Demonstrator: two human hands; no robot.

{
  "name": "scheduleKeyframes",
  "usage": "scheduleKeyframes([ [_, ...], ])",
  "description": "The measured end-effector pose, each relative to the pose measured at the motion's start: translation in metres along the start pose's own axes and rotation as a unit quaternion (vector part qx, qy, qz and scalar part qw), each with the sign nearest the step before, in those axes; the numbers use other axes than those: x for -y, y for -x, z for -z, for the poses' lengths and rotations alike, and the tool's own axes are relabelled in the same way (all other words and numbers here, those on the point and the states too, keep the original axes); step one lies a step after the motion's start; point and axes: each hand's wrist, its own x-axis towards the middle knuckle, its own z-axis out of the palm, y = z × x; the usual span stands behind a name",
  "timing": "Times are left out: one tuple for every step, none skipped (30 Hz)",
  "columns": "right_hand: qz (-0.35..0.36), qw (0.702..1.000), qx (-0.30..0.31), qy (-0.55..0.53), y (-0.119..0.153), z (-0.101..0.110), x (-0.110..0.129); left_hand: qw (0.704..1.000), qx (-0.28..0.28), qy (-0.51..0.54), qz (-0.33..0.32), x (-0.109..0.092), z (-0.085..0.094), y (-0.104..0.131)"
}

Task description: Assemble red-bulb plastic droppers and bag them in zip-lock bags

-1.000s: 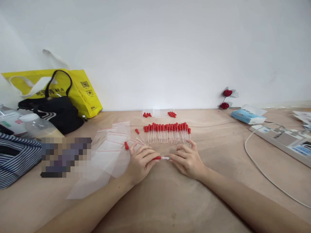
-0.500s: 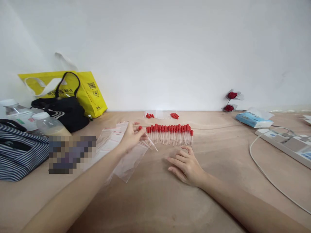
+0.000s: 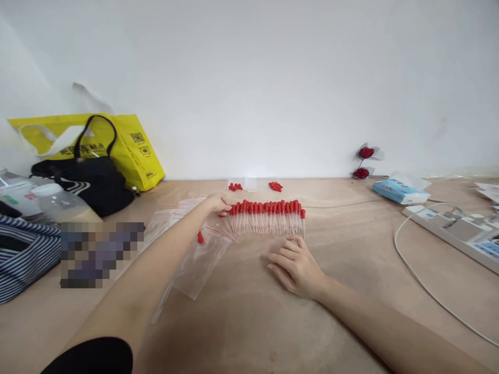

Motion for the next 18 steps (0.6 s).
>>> scheduleKeyframes([
  [0.001,1.000,-0.001,-0.002,0.000,0.000,0.000,1.000,-0.006,-0.017,-0.005,0.000,0.000,-0.001],
  [0.003,1.000,-0.001,-0.005,-0.001,0.000,0.000,0.999,-0.015,-0.034,-0.012,-0.001,0.001,-0.002],
  [0.003,1.000,-0.001,-0.007,-0.001,0.000,0.000,0.998,-0.026,-0.051,-0.022,-0.001,0.002,-0.001],
  [0.003,1.000,-0.001,-0.009,0.000,0.001,0.000,0.996,-0.042,-0.067,-0.037,-0.001,0.004,0.002],
  [0.002,1.000,-0.002,-0.011,0.001,0.001,0.000,0.993,-0.061,-0.084,-0.054,-0.001,0.007,0.007],
  [-0.001,1.000,-0.003,-0.011,0.001,0.000,0.000,0.989,-0.082,-0.100,-0.075,0.001,0.011,0.014],
  [-0.008,1.000,-0.005,-0.011,0.002,0.000,0.000,0.983,-0.104,-0.117,-0.096,0.005,0.015,0.022],
  [-0.018,1.000,-0.007,-0.010,0.001,-0.002,0.001,0.976,-0.125,-0.134,-0.116,0.010,0.019,0.032],
  [-0.030,0.999,-0.008,-0.009,0.000,-0.004,0.002,0.969,-0.140,-0.150,-0.134,0.017,0.023,0.043],
  [-0.044,0.999,-0.009,-0.006,-0.003,-0.007,0.003,0.964,-0.153,-0.164,-0.143,0.026,0.027,0.055],
  [-0.059,0.998,-0.008,-0.001,-0.008,-0.011,0.005,0.960,-0.162,-0.177,-0.146,0.036,0.029,0.065],
  [-0.075,0.997,-0.005,0.007,-0.014,-0.015,0.008,0.955,-0.170,-0.193,-0.146,0.046,0.030,0.074],
  [-0.094,0.995,0.001,0.016,-0.022,-0.021,0.011,0.948,-0.174,-0.228,-0.140,0.055,0.030,0.081],
  [-0.115,0.993,0.010,0.024,-0.032,-0.027,0.015,0.944,-0.176,-0.247,-0.132,0.063,0.029,0.087],
  [-0.141,0.989,0.021,0.027,-0.042,-0.033,0.018,0.942,-0.171,-0.258,-0.126,0.070,0.027,0.090],
  [-0.178,0.983,0.032,0.027,-0.053,-0.039,0.022,0.942,-0.168,-0.265,-0.119,0.074,0.024,0.091],
  [-0.218,0.975,0.046,0.027,-0.064,-0.045,0.026,0.942,-0.165,-0.269,-0.114,0.076,0.021,0.090],
  [-0.251,0.965,0.065,0.025,-0.074,-0.050,0.029,0.941,-0.162,-0.274,-0.110,0.077,0.017,0.089],
])
